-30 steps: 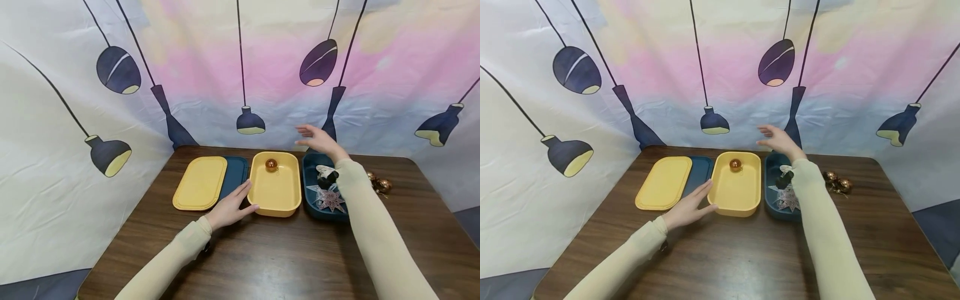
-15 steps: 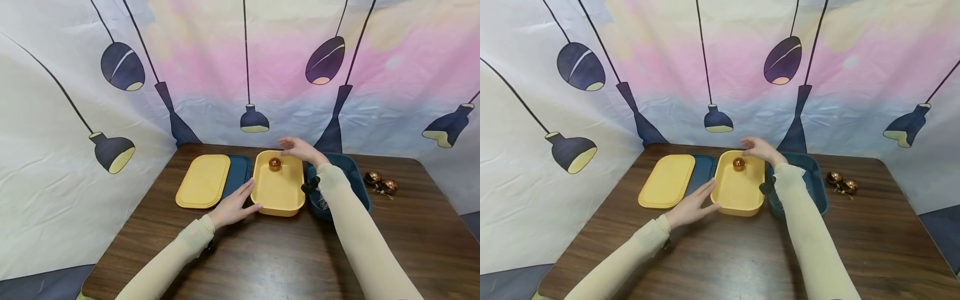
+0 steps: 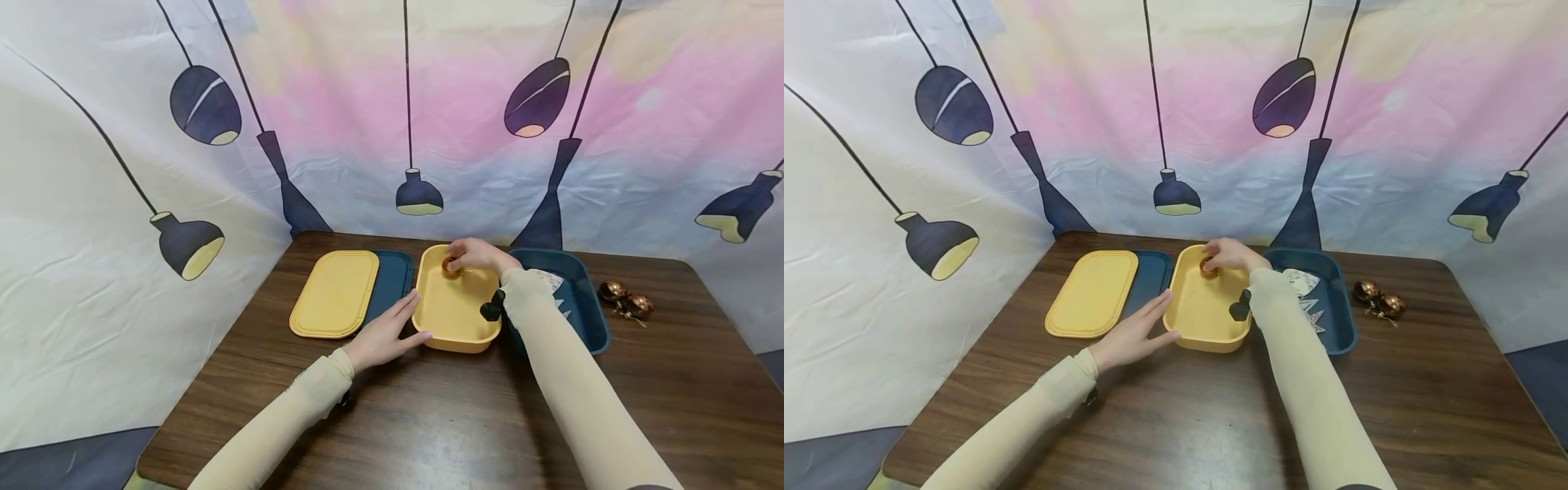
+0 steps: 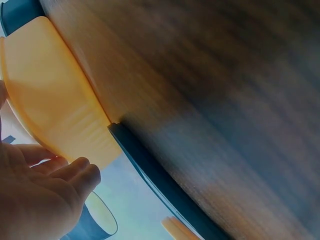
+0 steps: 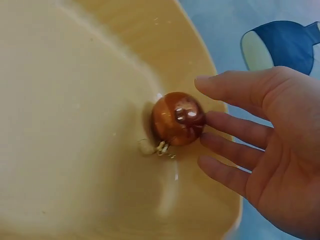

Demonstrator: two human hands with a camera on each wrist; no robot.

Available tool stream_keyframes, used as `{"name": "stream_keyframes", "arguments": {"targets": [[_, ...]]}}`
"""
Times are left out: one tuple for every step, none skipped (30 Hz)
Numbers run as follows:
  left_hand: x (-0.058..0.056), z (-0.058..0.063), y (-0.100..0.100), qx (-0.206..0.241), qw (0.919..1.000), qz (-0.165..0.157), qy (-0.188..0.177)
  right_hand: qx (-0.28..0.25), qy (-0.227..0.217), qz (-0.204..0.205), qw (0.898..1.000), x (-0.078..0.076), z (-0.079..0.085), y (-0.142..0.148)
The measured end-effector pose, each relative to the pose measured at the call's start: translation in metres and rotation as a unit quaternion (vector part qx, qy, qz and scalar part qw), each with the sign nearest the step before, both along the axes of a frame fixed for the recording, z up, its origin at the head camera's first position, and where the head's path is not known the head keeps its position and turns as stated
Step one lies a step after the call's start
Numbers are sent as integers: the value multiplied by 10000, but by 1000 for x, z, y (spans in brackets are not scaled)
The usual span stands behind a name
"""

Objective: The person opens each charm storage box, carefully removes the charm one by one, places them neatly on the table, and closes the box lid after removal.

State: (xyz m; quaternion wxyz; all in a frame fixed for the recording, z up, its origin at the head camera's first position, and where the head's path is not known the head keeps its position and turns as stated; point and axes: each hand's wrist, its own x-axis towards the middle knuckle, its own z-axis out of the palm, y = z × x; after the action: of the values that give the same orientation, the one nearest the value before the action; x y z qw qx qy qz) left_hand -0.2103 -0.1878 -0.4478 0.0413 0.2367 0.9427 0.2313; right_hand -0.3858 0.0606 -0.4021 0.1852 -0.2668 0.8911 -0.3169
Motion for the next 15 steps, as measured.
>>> {"name": "stream_keyframes", "arguments": {"targets": [[0,0,0,3,10000,9,-8,40,6,-5,10000,0,-2,0],[0,-1,0,-15,10000,24,-11,59,10,-3,10000,0,-3,0],[0,-1,0,-27,10000,43,-24,50,-6,0,10000,0,-4,-1],[0,-1,-1,-28,10000,52,-24,60,-24,13,10000,0,-5,-2],[0,-1,-1,-18,10000,56,-18,92,-72,12,9999,0,-5,-3],[0,-1,-1,2,10000,55,-13,128,-80,61,9999,0,-5,-5],[0,-1,-1,5,10000,53,-9,192,-90,77,9997,0,-6,-6],[0,-1,-1,11,10000,47,0,267,-76,101,9996,1,-7,-7],[0,0,-1,31,10000,36,2,314,-73,151,9994,1,-8,-9],[0,0,-1,37,10000,32,9,346,-67,245,9991,1,-9,-11],[0,0,0,44,10000,28,16,342,-69,319,9989,2,-11,-12],[1,0,0,39,10000,28,22,315,-42,386,9987,1,-13,-14],[1,0,0,35,10000,30,27,286,-35,408,9988,1,-15,-15],[1,0,1,40,10000,26,42,240,-12,466,9986,2,-16,-16],[1,0,1,48,10000,22,49,199,-16,494,9986,2,-18,-18]]}}
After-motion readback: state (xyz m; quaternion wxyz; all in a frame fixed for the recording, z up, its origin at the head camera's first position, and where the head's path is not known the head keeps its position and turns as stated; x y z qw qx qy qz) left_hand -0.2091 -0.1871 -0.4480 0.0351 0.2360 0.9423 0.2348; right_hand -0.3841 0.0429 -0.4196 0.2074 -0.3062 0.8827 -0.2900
